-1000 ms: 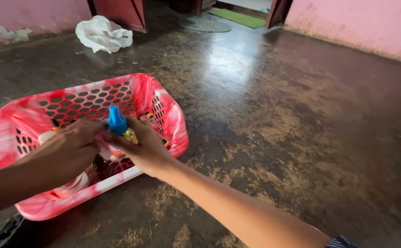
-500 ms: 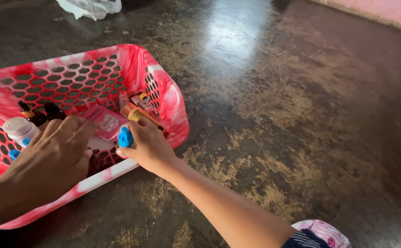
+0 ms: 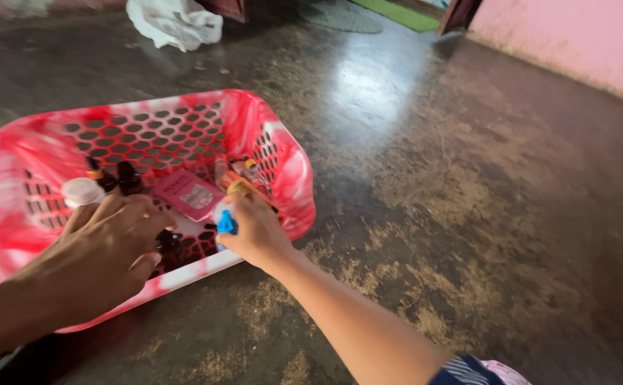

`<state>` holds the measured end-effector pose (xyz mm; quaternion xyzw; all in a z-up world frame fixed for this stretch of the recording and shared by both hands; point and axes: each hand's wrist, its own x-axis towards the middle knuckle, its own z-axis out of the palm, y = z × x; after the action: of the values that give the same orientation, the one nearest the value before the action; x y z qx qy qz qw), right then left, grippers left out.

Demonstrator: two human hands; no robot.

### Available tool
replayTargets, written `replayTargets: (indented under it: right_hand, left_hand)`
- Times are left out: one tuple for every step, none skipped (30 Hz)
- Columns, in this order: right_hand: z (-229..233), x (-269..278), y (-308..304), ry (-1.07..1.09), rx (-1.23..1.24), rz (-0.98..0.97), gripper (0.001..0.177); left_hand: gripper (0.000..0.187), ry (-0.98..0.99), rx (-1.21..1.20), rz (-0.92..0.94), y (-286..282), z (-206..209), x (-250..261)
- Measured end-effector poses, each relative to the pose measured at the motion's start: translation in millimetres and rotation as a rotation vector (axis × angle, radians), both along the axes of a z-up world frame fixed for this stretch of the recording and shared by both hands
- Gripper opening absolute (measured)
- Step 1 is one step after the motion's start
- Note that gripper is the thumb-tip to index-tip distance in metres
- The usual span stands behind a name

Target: The person wipes several small bottles and boxes with a dark cloth and places them into a pink plastic basket. The person handles items one at a time, wiping each before adding it to the basket.

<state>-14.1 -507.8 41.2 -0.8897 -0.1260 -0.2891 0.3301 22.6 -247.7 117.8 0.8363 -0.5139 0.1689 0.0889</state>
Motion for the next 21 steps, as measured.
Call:
replayTargets:
  right_hand:
    - [5.9,-8.0,4.3,-0.012,0.006,-0.049,0.052]
    - [12.7,-17.0,10.5,-0.024,0.015,-0.092,0.052]
    - [20.2,-27.0,17.7,-0.036,0.024,-0.135,0.053]
    - [26.7,-39.6,26.7,-0.081,-0.024,-0.097,0.051]
    - [33.3,-52.8,36.1,-0.125,-0.071,-0.060,0.049]
    - [40.0,-63.7,47.1,-0.171,-0.117,-0.021,0.047]
    - [46.4,-72.6,59.3,-0.148,-0.134,0.045,0.045]
    - [50.9,-81.5,73.2,-0.121,-0.148,0.116,0.044]
    - [54.4,-88.5,87.8,-0.095,-0.163,0.186,0.043]
    - [56.2,-93.2,104.2,-0.101,-0.220,0.267,0.045]
    - [56.5,-96.1,120.7,-0.108,-0.278,0.348,0.046]
    - [56.2,-96.6,135.1,-0.117,-0.340,0.426,0.047]
    - [53.4,-95.6,153.1,-0.090,-0.354,0.496,0.048]
    - [48.9,-94.4,173.3,-0.061,-0.373,0.565,0.048]
    - [43.6,-93.0,191.6,-0.032,-0.393,0.633,0.049]
    - [37.8,-91.1,206.6,-0.031,-0.420,0.648,0.050]
    - [31.5,-88.7,220.6,-0.031,-0.448,0.663,0.052]
    - [24.9,-86.9,234.5,-0.028,-0.471,0.679,0.054]
    - [18.5,-83.0,247.2,0.009,-0.466,0.649,0.056]
    - [12.1,-77.3,258.3,0.047,-0.462,0.618,0.057]
    - [5.5,-71.4,267.8,0.085,-0.459,0.587,0.059]
  left_hand:
    - [0.050,-0.024,-0.009,-0.001,5.8,4.7,-2.0]
    - [0.050,-0.001,0.039,0.052,13.9,11.1,-5.1]
    - [0.049,0.023,0.086,0.106,20.7,18.3,-7.5]
    - [0.049,0.053,0.134,0.163,28.6,24.9,-12.2]
    - [0.051,0.088,0.138,0.214,38.9,31.7,-17.8]
    - [0.053,0.122,0.142,0.267,51.0,38.3,-23.2]
    - [0.056,0.155,0.143,0.320,63.2,43.4,-27.7]
    - [0.054,0.137,0.134,0.342,76.8,46.1,-32.6]
    - [0.052,0.118,0.125,0.364,91.3,46.8,-36.4]
    - [0.051,0.099,0.119,0.386,107.3,45.6,-39.7]
    - [0.051,0.069,0.077,0.401,122.7,42.4,-42.2]
    - [0.050,0.036,0.030,0.413,135.9,38.7,-42.6]
    - [0.050,0.001,-0.015,0.425,150.9,35.1,-43.8]
    - [0.051,0.019,-0.010,0.467,166.5,31.5,-45.6]
    - [0.052,0.036,-0.006,0.508,181.9,27.9,-47.7]
    - [0.054,0.053,-0.002,0.549,195.2,23.4,-49.3]
    - [0.054,0.100,0.005,0.610,207.0,18.1,-50.4]
    - [0.054,0.150,0.016,0.671,219.7,12.3,-52.9]
    - [0.053,0.201,0.026,0.732,232.1,5.5,-54.8]
    - [0.054,0.209,0.013,0.783,243.1,-3.1,-55.2]
    - [0.054,0.217,0.002,0.835,252.8,-13.4,-54.1]
